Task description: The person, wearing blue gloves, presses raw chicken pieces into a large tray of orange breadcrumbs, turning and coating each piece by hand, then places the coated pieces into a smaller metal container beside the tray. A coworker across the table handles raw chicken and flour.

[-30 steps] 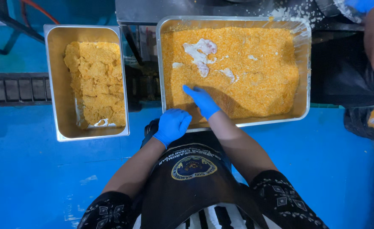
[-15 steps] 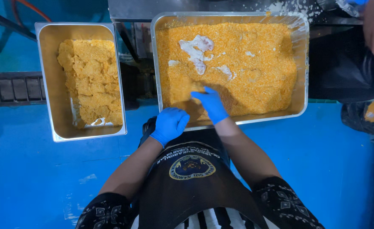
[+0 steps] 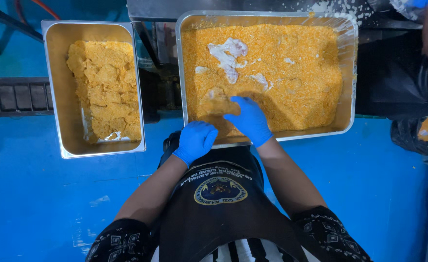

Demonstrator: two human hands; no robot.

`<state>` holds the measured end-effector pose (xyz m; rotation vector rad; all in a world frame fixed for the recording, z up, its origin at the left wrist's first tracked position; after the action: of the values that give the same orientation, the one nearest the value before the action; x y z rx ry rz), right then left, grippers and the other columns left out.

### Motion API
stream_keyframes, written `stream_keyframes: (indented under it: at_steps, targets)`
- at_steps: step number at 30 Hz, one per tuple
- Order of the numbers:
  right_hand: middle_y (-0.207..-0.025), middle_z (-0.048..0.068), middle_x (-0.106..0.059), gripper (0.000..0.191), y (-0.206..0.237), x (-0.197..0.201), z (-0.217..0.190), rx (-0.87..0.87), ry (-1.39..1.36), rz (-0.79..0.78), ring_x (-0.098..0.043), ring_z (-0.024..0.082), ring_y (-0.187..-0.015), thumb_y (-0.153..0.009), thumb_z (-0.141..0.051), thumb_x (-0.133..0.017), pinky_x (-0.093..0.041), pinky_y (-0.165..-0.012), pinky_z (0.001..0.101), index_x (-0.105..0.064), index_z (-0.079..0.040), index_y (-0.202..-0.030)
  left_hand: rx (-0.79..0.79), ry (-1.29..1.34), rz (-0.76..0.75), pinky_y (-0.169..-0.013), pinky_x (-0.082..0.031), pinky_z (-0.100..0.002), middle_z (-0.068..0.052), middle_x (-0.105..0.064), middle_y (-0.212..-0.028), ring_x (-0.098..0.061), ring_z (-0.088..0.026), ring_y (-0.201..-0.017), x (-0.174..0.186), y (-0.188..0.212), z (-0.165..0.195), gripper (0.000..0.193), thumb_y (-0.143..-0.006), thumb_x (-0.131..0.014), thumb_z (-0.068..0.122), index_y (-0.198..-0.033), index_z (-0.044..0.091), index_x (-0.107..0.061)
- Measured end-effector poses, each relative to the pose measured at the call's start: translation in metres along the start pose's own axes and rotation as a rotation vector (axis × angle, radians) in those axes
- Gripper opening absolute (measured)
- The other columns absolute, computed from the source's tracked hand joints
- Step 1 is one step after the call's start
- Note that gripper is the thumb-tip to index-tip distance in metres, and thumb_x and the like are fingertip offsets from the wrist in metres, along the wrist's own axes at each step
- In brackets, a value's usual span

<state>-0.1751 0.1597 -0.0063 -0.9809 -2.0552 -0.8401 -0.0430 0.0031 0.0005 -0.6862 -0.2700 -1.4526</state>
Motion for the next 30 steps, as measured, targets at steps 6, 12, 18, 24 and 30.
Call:
stream_keyframes:
  at_steps: [6,12,18,24,30]
  targets:
    - [-0.140,0.029,-0.049,0.098,0.012,-0.050,0.069,-0.204,0.142,-0.156,-0.053,0.046,-0.125,-0.066,-0.039,-0.094,-0.048,-0.101,0.0504,-0.047,-0.012,-0.148,-0.015,-0.071,-0.008,-0.072,-0.047,-0.048,-0.011,-0.064,-0.078,-0.063,-0.034,-0.077,-0.003,0.000,0.001,0.019,-0.096,-0.062,0.024,-0.082,0.011,-0.066]
    - [-0.130,0.023,-0.068,0.053,0.003,-0.085,0.114,-0.224,-0.720,-0.253,-0.067,0.030,-0.113,-0.086,-0.023,-0.076,-0.056,-0.093,0.0390,-0.067,-0.001,-0.133,-0.012,-0.086,-0.022,-0.071,-0.048,-0.048,-0.011,-0.063,-0.075,-0.062,-0.035,-0.075,-0.005,-0.002,0.002,0.024,-0.097,-0.061,0.027,-0.079,0.011,-0.065]
    - [-0.142,0.027,-0.059,0.052,-0.006,-0.067,0.072,-0.145,-0.667,0.079,-0.061,0.036,-0.126,-0.096,-0.018,-0.071,-0.047,-0.105,0.0436,-0.059,0.003,-0.142,0.006,-0.076,-0.020,-0.070,-0.047,-0.049,-0.011,-0.063,-0.074,-0.062,-0.035,-0.074,-0.004,-0.004,0.005,0.026,-0.097,-0.062,0.027,-0.077,0.011,-0.065]
    - [-0.164,0.035,-0.009,0.092,-0.010,-0.088,-0.014,0.255,0.330,-0.145,-0.007,0.055,-0.150,-0.092,-0.035,-0.064,-0.007,-0.117,0.0680,-0.015,0.004,-0.159,-0.015,-0.003,-0.014,-0.072,-0.049,-0.047,-0.012,-0.066,-0.081,-0.065,-0.035,-0.078,0.000,-0.003,0.007,0.024,-0.097,-0.061,0.027,-0.080,0.011,-0.066]
    - [-0.170,0.031,-0.003,0.093,-0.016,-0.107,-0.017,0.332,0.488,-0.174,-0.002,0.051,-0.156,-0.094,-0.035,-0.057,-0.004,-0.121,0.0670,-0.007,0.003,-0.163,-0.046,0.022,-0.008,-0.072,-0.050,-0.047,-0.010,-0.068,-0.082,-0.065,-0.034,-0.078,0.001,-0.002,0.007,0.023,-0.095,-0.062,0.027,-0.079,0.012,-0.068]
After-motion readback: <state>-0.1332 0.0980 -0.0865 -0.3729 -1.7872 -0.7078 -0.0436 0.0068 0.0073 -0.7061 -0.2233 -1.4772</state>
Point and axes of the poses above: each hand's wrist, its own y-axis away from the middle knuckle, its own x-axis out of the back of the hand, z = x × y, the point moved 6 cm from there along -y, towards the middle knuckle
